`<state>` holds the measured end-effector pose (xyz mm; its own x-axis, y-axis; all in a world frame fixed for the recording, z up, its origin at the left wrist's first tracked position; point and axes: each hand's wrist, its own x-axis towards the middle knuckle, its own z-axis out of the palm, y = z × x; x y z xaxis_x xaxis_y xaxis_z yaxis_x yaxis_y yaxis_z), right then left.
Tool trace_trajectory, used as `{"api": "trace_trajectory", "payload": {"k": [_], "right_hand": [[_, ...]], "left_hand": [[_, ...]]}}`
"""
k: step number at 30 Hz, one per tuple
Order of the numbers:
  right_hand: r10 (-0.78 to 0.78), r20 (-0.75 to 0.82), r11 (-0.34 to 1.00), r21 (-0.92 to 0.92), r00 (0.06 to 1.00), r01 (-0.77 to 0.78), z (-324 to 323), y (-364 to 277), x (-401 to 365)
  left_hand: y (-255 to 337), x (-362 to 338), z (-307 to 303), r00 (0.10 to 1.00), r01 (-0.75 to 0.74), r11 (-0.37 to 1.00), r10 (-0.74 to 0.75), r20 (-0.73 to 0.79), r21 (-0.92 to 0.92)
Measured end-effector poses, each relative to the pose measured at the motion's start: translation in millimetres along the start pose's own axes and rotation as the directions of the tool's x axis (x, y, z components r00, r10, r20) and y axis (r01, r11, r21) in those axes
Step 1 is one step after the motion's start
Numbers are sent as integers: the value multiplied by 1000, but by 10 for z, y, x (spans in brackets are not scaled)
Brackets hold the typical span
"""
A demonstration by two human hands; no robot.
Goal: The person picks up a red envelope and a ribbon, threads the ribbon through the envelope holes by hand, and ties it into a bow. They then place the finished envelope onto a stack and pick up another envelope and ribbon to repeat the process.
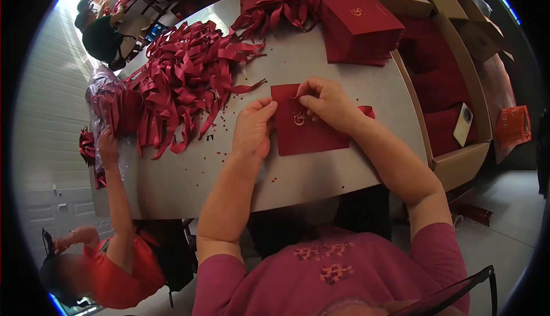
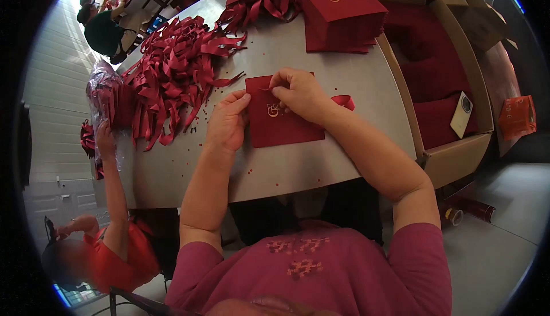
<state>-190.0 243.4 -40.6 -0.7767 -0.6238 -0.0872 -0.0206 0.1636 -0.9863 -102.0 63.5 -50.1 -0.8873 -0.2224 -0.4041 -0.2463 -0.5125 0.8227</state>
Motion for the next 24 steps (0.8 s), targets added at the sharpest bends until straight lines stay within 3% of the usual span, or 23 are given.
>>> {"api": "trace_trajectory", "payload": {"k": [1,2,4,7,11,20,24], "right_hand": [[87,21,983,163,996,-89,10,12,-3],[89,17,982,165,996,-91,9,18,2],[104,4,923,373,995,-98,-4,25,19],[106,-18,889,449,994,-87,-1,5,6],[111,-12,893,440,994,-95,8,-10,-20],[25,-27,903,429,999,-11,1,5,-22],[13,38,885,464,999,-29,-9,-26,-31]], "left_hand": [[13,-33,51,1000,-21,1000,21,16,-15],[19,-52,84,999,-42,999,43,32,-29],[23,-55,85,998,-36,998,38,53,-42],[70,-117,133,996,-9,995,18,82,-104],[83,-111,96,990,64,985,-43,132,-163],[100,-133,151,979,67,968,-17,202,-241],[100,-124,126,976,76,961,-16,219,-266]]}}
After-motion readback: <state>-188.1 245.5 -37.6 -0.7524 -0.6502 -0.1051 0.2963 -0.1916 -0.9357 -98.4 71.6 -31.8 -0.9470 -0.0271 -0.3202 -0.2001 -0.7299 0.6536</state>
